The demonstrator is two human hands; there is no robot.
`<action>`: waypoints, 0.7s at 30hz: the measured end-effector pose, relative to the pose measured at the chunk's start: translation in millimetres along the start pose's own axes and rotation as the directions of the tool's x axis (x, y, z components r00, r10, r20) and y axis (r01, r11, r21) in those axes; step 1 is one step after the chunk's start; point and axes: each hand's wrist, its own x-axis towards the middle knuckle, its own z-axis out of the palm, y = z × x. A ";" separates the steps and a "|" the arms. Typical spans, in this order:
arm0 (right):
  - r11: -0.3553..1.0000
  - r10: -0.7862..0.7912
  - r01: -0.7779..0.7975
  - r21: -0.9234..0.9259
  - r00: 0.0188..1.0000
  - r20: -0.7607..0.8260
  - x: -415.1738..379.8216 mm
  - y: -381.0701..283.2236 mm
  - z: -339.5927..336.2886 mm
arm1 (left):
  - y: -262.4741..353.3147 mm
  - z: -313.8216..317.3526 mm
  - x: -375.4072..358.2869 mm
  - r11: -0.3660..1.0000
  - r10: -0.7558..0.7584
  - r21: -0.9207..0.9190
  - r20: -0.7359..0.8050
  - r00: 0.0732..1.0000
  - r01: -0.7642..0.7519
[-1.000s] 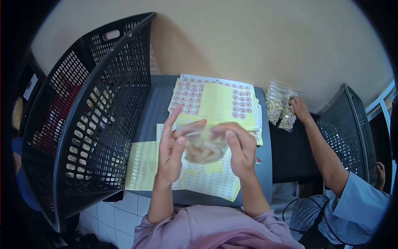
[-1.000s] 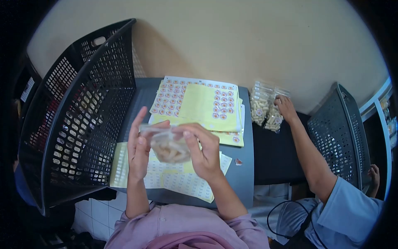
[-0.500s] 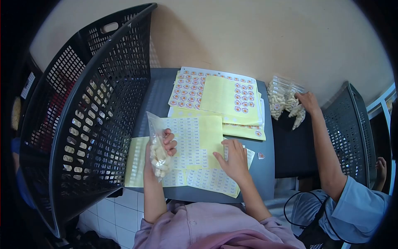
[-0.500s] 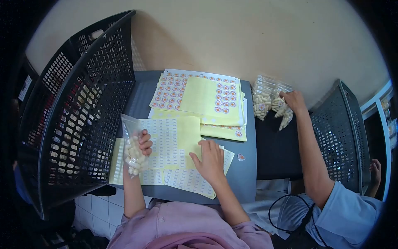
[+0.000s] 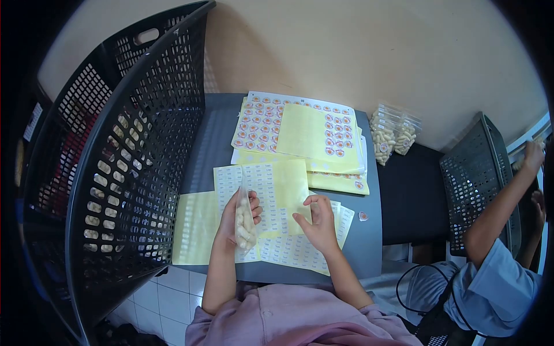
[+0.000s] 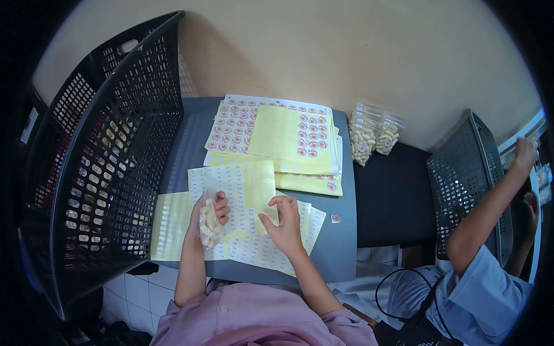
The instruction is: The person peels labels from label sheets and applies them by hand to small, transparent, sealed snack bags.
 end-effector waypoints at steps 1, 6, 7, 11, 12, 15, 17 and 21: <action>0.981 0.056 -0.064 0.181 0.997 0.049 0.0 2.7 1.0 | 0.2 -0.1 0.1 1.000 -0.003 0.007 0.001 1.000 0.003; 0.977 0.075 -0.101 0.188 0.987 0.140 3.4 -9.2 1.9 | 0.7 0.2 0.3 1.000 -0.016 0.005 0.009 1.000 0.016; 0.970 0.119 -0.140 0.200 0.986 0.113 3.7 -11.1 4.5 | 0.5 1.4 -0.6 1.000 -0.012 0.004 0.001 1.000 0.012; 0.979 0.129 -0.138 0.149 0.989 0.067 3.6 -11.1 10.4 | 0.5 0.1 -0.4 1.000 -0.016 0.000 0.010 1.000 0.016; 0.977 0.132 -0.143 0.157 0.988 0.080 4.1 -9.7 10.8 | 1.0 0.0 -0.3 1.000 -0.015 -0.002 0.011 1.000 0.015; 0.968 0.158 -0.173 0.179 0.982 0.100 4.3 -11.9 12.7 | 1.0 -0.7 -0.8 1.000 -0.024 0.005 0.025 0.999 0.024; 0.961 0.178 -0.196 0.195 0.979 0.104 4.6 -13.5 13.6 | 1.2 -1.5 -0.2 1.000 -0.026 -0.003 0.046 0.999 0.026; 0.975 0.171 -0.181 0.129 0.981 0.087 4.3 -17.7 14.2 | 1.2 -2.1 0.4 0.999 -0.034 -0.010 0.044 0.998 0.035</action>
